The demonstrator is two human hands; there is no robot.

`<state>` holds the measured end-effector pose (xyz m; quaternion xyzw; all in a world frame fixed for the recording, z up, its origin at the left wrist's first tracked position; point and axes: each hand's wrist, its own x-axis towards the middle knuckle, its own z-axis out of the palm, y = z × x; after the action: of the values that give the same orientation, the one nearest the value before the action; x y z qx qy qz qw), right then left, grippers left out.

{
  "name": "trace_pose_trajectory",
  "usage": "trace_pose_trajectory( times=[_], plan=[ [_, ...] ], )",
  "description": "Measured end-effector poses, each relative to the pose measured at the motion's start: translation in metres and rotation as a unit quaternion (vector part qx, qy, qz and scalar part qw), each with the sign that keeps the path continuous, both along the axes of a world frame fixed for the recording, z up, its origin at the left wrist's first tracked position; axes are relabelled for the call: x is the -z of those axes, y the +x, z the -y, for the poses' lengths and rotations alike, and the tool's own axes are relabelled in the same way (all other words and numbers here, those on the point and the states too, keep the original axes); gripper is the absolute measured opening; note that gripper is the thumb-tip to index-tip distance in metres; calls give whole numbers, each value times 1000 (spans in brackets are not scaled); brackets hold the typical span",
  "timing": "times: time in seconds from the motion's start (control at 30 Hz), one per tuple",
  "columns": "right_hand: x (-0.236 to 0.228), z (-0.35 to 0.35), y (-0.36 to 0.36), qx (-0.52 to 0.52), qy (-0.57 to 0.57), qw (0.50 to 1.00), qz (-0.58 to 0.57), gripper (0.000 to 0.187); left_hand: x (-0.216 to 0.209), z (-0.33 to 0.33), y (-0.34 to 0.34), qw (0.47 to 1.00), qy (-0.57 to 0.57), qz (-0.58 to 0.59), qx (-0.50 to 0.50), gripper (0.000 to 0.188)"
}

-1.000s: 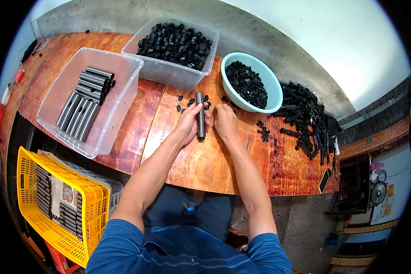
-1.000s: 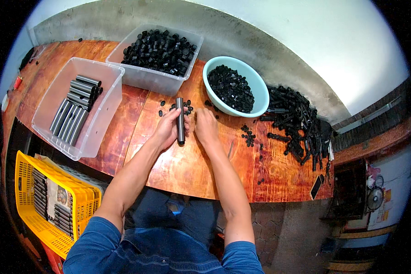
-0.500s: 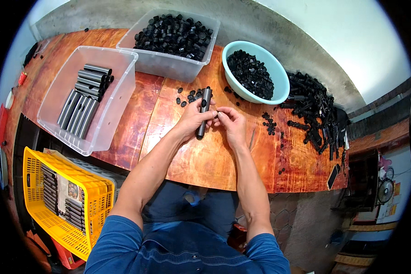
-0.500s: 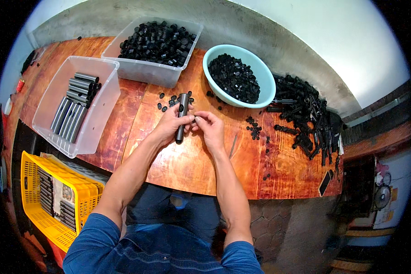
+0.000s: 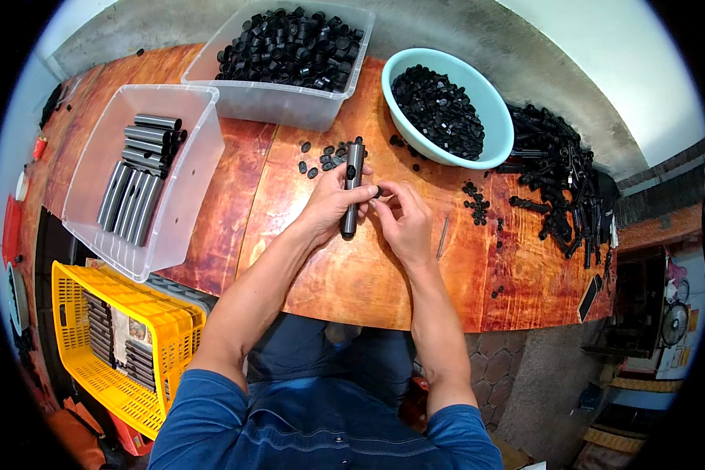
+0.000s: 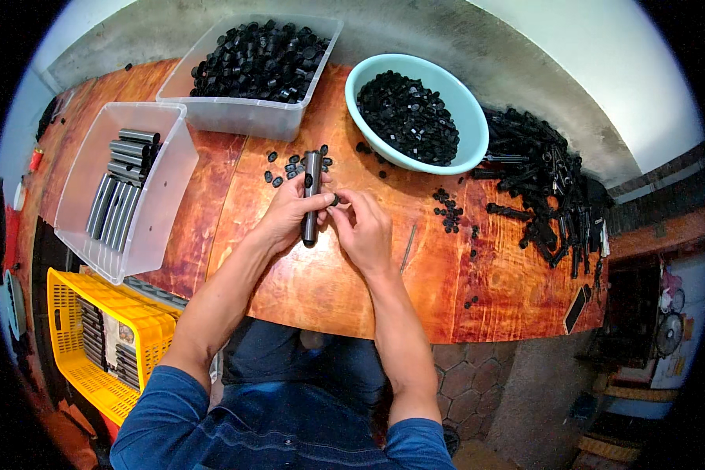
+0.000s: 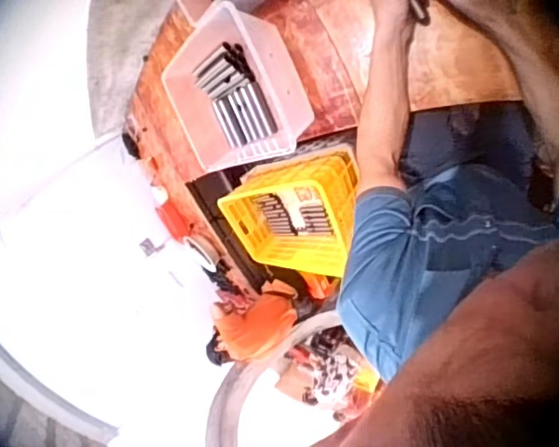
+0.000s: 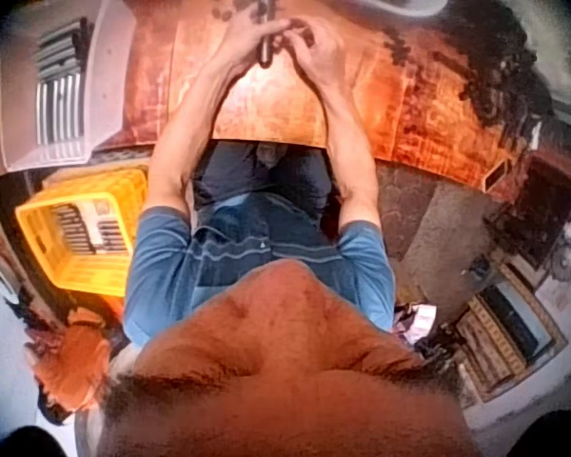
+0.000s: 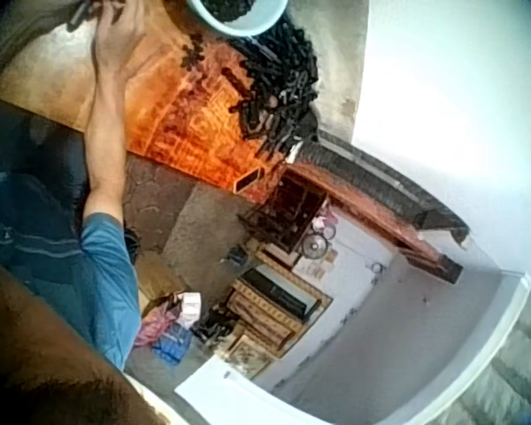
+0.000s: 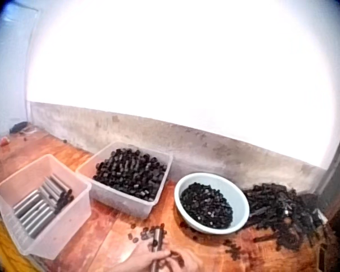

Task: The person assembles small black plastic components onto cylindrical metal rods at a wooden workbench. They repeatedly pick up a rod, insert a plastic piece, and place the assembled unit into a yellow crate. The process is repetitive and involves handling multiple identical parts.

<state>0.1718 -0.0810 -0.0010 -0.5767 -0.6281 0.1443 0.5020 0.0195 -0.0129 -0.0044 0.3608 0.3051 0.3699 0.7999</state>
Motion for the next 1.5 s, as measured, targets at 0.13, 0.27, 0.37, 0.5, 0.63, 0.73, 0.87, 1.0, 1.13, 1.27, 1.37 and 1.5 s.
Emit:
trace_pose_trajectory(
  times=[0.13, 0.27, 0.37, 0.5, 0.63, 0.73, 0.87, 1.0, 1.13, 1.27, 1.37, 1.5],
  plan=[
    [0, -1, 3, 0, 13, 1000, 29, 27, -1, 1, 3, 1000, -11, 19, 18, 33],
    [-6, -2, 6, 18, 39, 999, 20, 27, 14, 0, 4, 987, -77, 130, 51, 37],
    [-7, -2, 8, 21, 43, 999, 23, 28, 17, 1, 5, 989, -62, 120, 64, 38],
    [-7, -2, 5, -1, 45, 999, 15, 28, 19, 2, 6, 989, -54, 111, 86, 32],
    [-5, 0, 6, 5, 23, 1000, 15, 27, 17, 5, 8, 988, -54, 109, 96, 28],
    [-4, 0, 6, 4, 35, 999, 14, 26, 15, 5, 7, 987, -50, 110, 105, 28],
    [-6, 0, 5, 8, 43, 999, -7, 24, 11, 7, 7, 989, -39, 93, 105, 29],
    [-8, 2, 4, 19, 27, 999, -38, 24, 10, 7, 8, 990, -25, 85, 109, 29],
    [-8, 3, 3, 22, 37, 999, -34, 22, 11, 7, 8, 990, -14, 87, 107, 31],
    [-6, 2, -1, 21, 40, 998, -38, 19, 19, 6, 10, 992, -6, 77, 104, 33],
    [-4, 0, -1, 17, 71, 997, -3, 19, 19, 6, 9, 994, 14, 49, 95, 30],
    [-9, 2, -3, 4, -1, 999, -53, 21, 10, 10, 13, 996, -14, 67, 54, 25]
  ],
)
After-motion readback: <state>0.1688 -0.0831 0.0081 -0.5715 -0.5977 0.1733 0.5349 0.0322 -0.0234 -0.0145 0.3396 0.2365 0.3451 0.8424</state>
